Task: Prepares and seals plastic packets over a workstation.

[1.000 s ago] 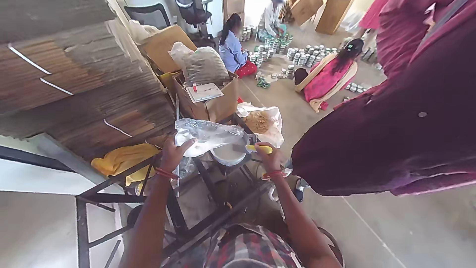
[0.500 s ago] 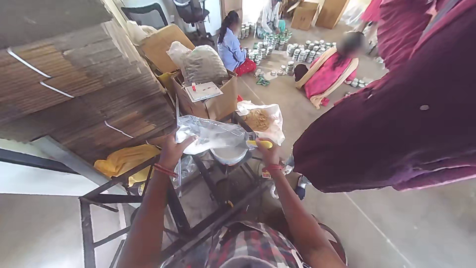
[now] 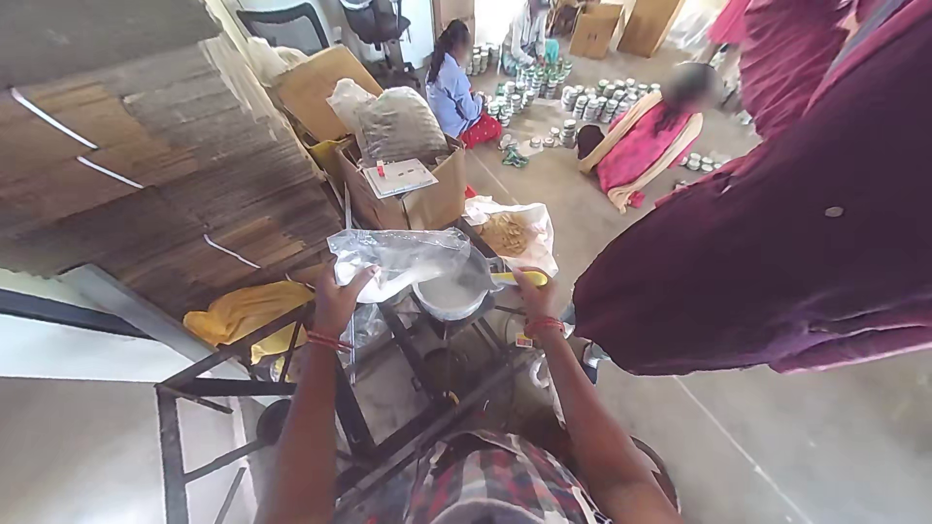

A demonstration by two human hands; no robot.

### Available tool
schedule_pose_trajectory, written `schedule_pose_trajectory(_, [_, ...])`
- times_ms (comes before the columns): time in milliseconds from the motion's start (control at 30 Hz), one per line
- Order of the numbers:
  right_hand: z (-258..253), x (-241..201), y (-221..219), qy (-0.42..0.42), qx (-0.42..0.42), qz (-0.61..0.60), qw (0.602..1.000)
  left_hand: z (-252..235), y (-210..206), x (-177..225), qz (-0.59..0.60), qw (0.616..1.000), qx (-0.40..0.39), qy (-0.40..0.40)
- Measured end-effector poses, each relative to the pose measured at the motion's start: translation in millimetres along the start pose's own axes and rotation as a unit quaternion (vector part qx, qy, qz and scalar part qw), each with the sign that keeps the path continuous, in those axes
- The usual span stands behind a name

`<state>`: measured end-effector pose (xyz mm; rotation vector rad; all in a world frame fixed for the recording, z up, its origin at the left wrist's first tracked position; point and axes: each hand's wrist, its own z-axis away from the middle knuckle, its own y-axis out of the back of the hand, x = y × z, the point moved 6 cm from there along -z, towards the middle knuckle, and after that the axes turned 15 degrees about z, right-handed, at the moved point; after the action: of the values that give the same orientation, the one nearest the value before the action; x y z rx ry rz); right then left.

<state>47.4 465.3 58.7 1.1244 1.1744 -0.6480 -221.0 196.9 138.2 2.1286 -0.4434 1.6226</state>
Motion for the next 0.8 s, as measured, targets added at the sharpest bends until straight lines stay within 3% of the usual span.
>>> schedule_pose_trajectory(100, [1, 1, -12, -0.016, 0.003, -0.028, 0.999, 0, 1, 1, 0.004, 1.000, 0.003, -0.007])
schedule_pose_trajectory(233, [10, -6, -11, 0.002, -0.072, -0.016, 0.997, -1, 0, 7, 0.017, 1.000, 0.003, -0.021])
schedule_pose_trajectory(400, [3, -11, -2, 0.023, -0.012, 0.057, 0.998, 4, -2, 14, 0.025, 0.999, -0.002, -0.020])
schedule_pose_trajectory(567, [8, -21, -16, 0.037, -0.090, 0.029, 0.995, 2, -3, 15, 0.015, 1.000, -0.015, -0.022])
schedule_pose_trajectory(700, [10, -28, 5, 0.053, -0.052, 0.115, 0.990, 5, -2, 15, -0.008, 1.000, -0.008, 0.013])
schedule_pose_trajectory(800, [3, -25, -10, 0.039, -0.052, 0.088, 0.994, 5, -4, 18, -0.011, 1.000, -0.013, 0.008])
